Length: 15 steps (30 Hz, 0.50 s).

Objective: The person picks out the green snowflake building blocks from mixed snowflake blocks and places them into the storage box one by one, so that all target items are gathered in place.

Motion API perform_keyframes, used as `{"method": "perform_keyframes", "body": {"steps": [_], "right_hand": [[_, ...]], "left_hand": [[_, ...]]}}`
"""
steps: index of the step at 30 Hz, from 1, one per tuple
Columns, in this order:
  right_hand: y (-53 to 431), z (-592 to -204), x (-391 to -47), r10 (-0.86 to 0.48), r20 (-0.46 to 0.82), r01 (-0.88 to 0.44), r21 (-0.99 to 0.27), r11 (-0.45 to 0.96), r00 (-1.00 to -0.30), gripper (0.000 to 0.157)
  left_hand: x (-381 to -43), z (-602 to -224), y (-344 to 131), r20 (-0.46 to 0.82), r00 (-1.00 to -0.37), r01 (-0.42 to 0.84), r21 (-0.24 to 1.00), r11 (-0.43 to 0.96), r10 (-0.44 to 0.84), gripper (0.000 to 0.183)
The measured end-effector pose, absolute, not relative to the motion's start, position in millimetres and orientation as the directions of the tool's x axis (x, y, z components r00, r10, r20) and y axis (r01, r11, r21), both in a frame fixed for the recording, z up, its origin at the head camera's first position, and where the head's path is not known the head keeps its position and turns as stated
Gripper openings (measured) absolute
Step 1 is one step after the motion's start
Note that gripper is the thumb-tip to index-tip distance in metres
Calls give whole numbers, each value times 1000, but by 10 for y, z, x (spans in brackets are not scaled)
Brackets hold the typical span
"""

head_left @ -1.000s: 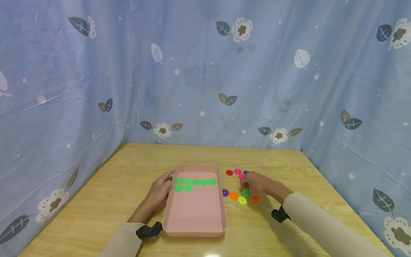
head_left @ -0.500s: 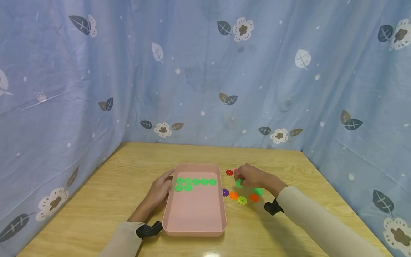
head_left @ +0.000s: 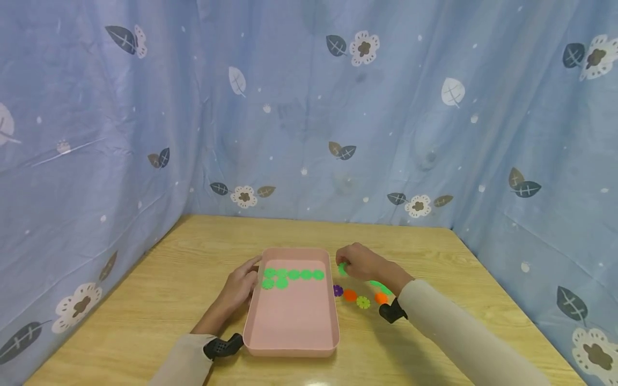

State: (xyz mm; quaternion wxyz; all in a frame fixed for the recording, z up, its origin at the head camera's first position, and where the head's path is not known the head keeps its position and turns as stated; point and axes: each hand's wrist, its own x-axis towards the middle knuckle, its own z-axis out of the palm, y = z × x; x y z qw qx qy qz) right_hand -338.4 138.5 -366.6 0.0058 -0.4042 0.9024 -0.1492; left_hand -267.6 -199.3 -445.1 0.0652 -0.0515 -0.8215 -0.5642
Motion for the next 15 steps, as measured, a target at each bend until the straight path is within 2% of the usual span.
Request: {"method": "perform_keyframes", "body": {"steps": [9, 13, 15], "right_hand": [[1143, -3646, -3357, -715, 194, -735, -290, 613, -672, 32], [1036, -3642, -3357, -711, 196, -730, -315, 606, -675, 32], [982, -3643, -3370, -692, 185, -706, -345, 619, -698, 29]], "left_hand": [[-2686, -4469, -1995, 158, -987, 152, 922, 355, 13, 63], [-2691, -4464, -1996, 161, -987, 156, 922, 355, 16, 63], [-2695, -4451, -1996, 168, -986, 162, 920, 357, 15, 63]]}}
